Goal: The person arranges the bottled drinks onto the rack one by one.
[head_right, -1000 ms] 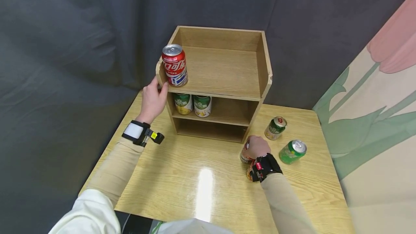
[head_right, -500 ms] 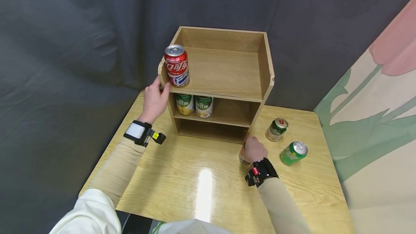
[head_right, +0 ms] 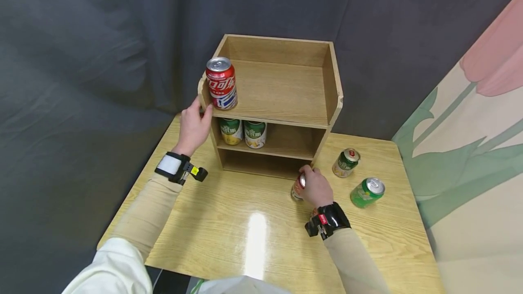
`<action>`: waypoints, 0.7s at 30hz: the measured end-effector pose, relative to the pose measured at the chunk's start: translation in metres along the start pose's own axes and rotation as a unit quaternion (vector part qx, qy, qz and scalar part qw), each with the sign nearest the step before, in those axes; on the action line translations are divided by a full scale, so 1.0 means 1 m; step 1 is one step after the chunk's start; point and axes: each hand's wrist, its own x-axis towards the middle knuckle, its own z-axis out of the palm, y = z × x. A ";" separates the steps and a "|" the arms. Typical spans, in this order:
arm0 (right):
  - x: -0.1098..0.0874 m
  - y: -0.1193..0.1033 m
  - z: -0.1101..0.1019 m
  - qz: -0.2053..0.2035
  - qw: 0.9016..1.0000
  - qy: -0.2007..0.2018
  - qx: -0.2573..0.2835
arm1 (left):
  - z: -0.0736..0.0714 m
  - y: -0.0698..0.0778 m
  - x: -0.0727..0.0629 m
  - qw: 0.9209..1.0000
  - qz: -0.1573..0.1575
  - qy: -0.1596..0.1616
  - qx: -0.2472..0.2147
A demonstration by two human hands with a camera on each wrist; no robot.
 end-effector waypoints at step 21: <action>-0.011 -0.061 -0.060 -0.083 0.988 0.095 0.091 | 0.000 -0.001 -0.001 1.000 -0.005 -0.005 -0.003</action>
